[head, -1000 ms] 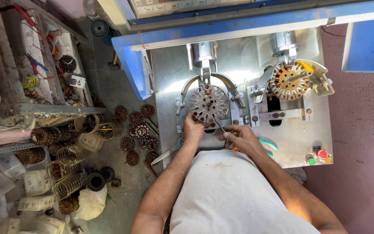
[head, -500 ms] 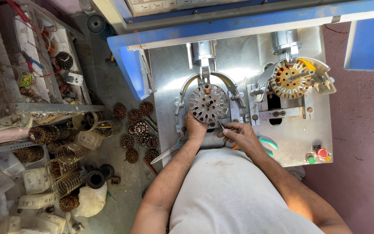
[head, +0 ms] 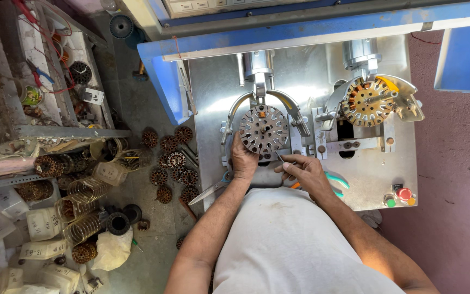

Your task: The person uses pliers and an Allen key to insert and secure copper wire segments into slots on a circular metal stator mounted on a machine. They repeatedly adjust the wire and rotate the stator to access different slots.

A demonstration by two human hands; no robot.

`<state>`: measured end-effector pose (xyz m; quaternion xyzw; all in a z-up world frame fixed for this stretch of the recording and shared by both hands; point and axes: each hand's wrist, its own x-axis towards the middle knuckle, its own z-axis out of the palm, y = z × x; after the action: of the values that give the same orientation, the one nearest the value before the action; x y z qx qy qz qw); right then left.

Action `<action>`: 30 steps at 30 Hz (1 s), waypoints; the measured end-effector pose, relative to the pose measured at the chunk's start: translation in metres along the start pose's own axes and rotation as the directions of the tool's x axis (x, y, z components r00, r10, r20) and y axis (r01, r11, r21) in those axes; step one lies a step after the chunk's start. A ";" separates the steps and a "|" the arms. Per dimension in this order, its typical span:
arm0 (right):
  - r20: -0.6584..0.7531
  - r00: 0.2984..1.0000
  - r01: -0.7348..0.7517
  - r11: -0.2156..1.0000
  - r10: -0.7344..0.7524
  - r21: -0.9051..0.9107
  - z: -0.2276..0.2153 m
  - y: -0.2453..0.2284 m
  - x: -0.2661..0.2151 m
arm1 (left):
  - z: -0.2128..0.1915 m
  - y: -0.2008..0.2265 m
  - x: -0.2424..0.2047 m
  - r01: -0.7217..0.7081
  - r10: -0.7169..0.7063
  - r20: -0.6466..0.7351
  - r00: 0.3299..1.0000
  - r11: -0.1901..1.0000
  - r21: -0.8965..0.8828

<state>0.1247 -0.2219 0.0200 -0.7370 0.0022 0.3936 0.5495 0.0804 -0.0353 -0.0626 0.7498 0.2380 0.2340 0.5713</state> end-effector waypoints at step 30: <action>-0.018 0.999 -0.038 0.999 0.038 -0.038 0.010 -0.011 -0.004 | 0.007 0.003 0.004 0.215 -0.217 -0.018 0.976 0.946 0.244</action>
<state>0.1211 -0.2114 0.0306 -0.7506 0.0132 0.3977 0.5275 0.0882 -0.0384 -0.0613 0.7848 0.3430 0.1355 0.4980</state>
